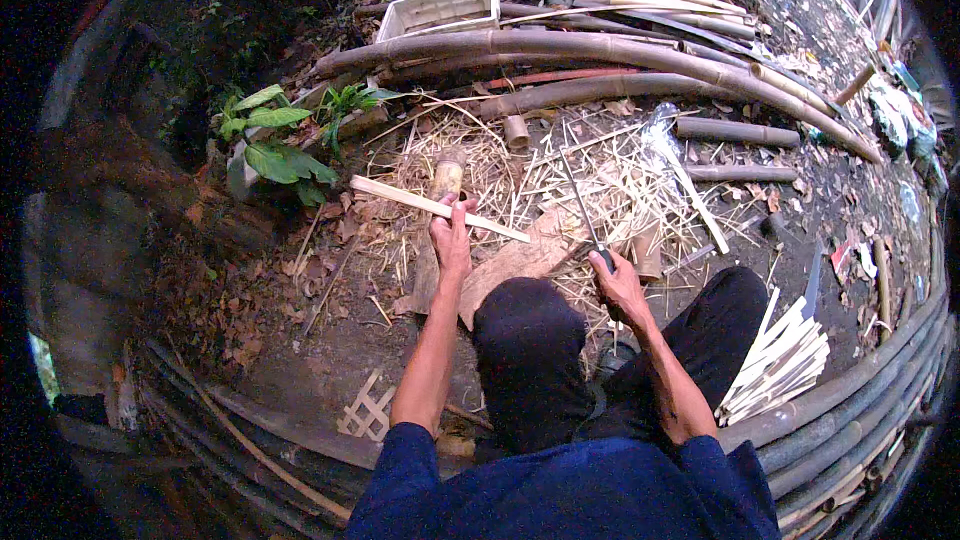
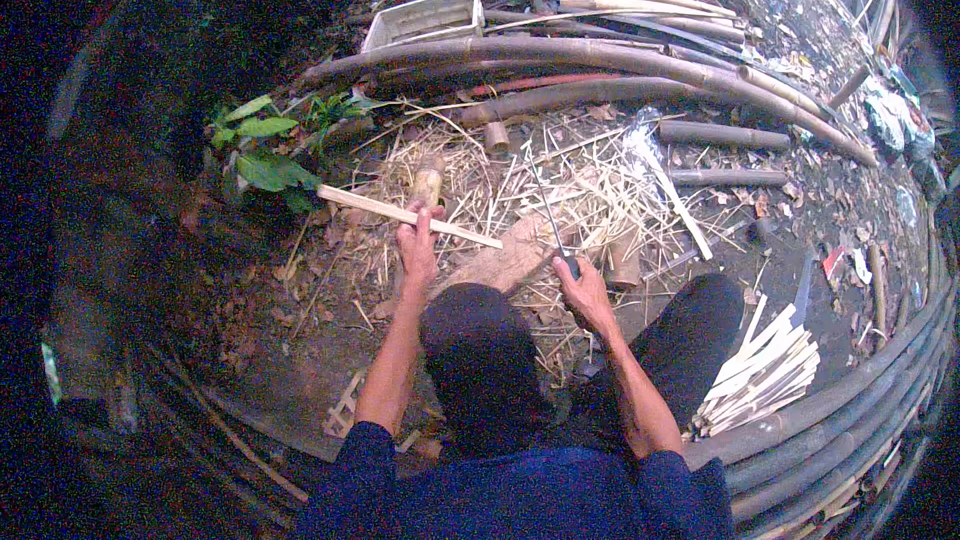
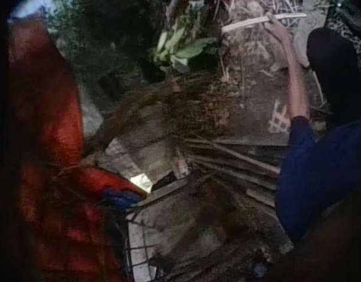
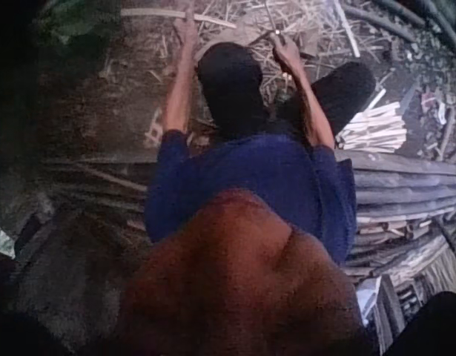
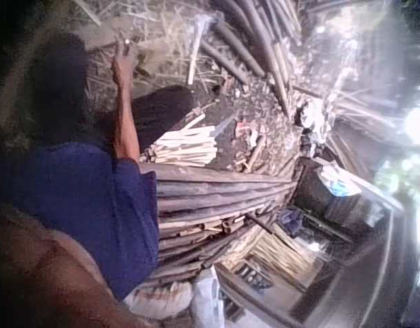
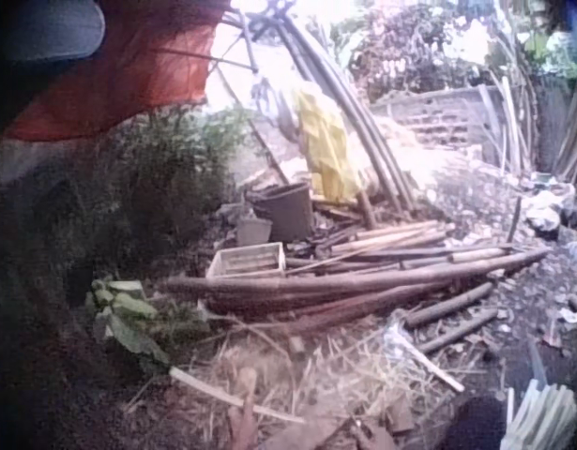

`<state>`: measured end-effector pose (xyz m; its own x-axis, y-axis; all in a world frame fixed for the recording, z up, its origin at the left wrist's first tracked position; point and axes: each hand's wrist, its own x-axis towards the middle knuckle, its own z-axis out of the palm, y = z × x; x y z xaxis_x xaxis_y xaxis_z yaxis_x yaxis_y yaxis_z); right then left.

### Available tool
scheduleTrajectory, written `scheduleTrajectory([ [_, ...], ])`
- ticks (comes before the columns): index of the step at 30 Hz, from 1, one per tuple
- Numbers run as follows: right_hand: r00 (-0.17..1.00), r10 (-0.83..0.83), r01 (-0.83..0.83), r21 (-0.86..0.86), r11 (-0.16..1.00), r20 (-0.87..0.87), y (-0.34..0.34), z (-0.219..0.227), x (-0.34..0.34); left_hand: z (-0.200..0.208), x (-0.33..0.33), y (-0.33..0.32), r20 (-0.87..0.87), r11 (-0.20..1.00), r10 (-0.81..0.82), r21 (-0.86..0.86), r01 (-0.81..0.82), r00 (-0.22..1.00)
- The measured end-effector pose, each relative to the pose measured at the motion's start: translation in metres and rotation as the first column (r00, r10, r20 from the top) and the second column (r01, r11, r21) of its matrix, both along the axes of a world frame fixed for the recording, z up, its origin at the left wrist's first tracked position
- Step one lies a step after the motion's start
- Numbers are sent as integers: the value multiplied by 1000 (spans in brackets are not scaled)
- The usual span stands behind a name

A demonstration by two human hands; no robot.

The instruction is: The person splits bamboo strips using a knife and a wooden block, then gathers and stacks the processed strips. The person also picks up a woven bamboo mat and places it with other materials.

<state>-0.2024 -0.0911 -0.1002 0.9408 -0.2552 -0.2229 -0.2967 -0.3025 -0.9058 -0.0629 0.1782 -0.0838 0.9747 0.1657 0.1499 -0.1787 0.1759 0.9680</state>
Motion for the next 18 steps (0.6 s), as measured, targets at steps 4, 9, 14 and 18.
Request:
scheduleTrajectory([
  [4, 998, 52, -54, 34, 998, 38, 1, 79, -18, 16, -4, -21, 86, 997, 39, 68, -45, 996],
  [9, 958, 60, -60, -10, 998, 279, 7, 132, -27, 32, -8, -73, 179, 940, -186, -255, 228, 966],
  [14, 927, 205, -244, 89, 966, 315, 39, 188, -31, 43, -28, -72, 159, 889, -270, -337, 309, 950],
  [18, 961, 200, -253, 316, 914, 192, 35, 203, -36, 32, -35, -99, 194, 820, -410, -351, 453, 891],
])
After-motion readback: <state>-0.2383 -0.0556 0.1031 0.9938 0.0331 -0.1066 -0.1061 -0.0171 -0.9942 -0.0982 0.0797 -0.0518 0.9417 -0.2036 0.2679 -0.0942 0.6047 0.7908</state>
